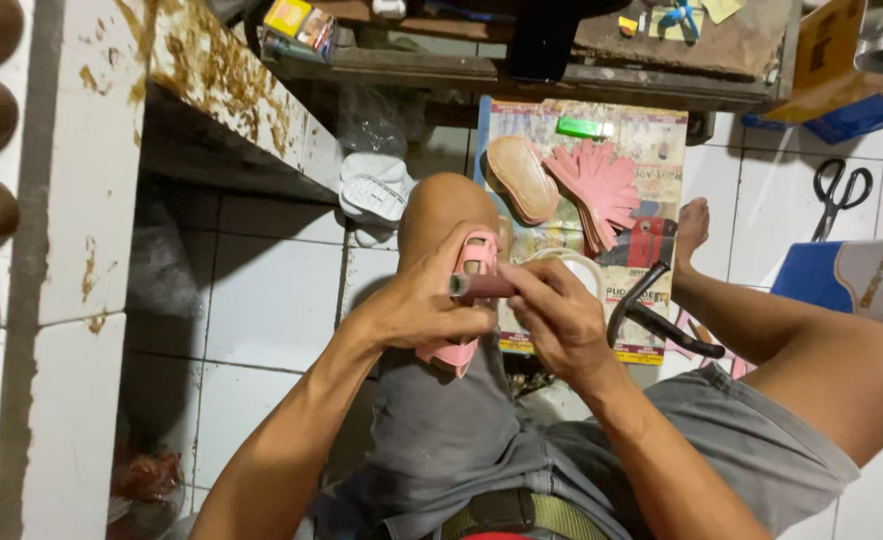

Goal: The person sits on the floor assembling pink sandals. They apply glue from a container with a brush to soles and pink strap pieces, press the straps onto the soles over a foot-shaped last, and set finished sandals on a rack alongside rows of wooden lasts.

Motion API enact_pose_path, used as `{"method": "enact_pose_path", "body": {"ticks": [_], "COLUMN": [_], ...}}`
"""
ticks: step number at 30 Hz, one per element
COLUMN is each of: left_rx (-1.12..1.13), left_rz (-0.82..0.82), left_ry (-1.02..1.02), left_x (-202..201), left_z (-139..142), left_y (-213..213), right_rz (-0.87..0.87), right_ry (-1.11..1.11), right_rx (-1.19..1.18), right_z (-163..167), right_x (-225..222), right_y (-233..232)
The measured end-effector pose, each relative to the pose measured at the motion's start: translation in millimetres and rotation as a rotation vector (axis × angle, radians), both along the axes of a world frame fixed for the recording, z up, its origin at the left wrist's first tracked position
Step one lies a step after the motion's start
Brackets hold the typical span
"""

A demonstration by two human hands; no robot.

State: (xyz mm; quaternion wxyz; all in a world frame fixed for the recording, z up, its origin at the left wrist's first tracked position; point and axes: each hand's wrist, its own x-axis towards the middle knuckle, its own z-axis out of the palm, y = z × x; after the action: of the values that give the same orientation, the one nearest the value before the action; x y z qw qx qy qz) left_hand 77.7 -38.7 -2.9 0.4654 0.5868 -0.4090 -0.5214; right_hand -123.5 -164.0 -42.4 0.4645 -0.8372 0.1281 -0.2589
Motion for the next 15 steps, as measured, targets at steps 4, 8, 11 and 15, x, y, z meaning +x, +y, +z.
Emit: {"method": "enact_pose_path", "body": {"ticks": [4, 8, 11, 15], "left_rx": [-0.029, -0.204, -0.195, -0.104], "left_rz": [0.043, 0.0, 0.0, 0.085], "left_ry": [0.053, -0.061, 0.122, 0.072], "left_x": [5, 2, 0, 4], "left_z": [-4, -11, -6, 19], "left_y": [3, 3, 4, 8], "right_rz": [-0.04, -0.059, -0.03, -0.122], "right_ry": [-0.038, -0.164, -0.162, -0.088], "right_rx": [0.117, 0.186, -0.056, 0.118], "right_z": [-15, -23, -28, -18], "right_x": [-2, -3, 5, 3], "right_y": [0, 14, 18, 9]}}
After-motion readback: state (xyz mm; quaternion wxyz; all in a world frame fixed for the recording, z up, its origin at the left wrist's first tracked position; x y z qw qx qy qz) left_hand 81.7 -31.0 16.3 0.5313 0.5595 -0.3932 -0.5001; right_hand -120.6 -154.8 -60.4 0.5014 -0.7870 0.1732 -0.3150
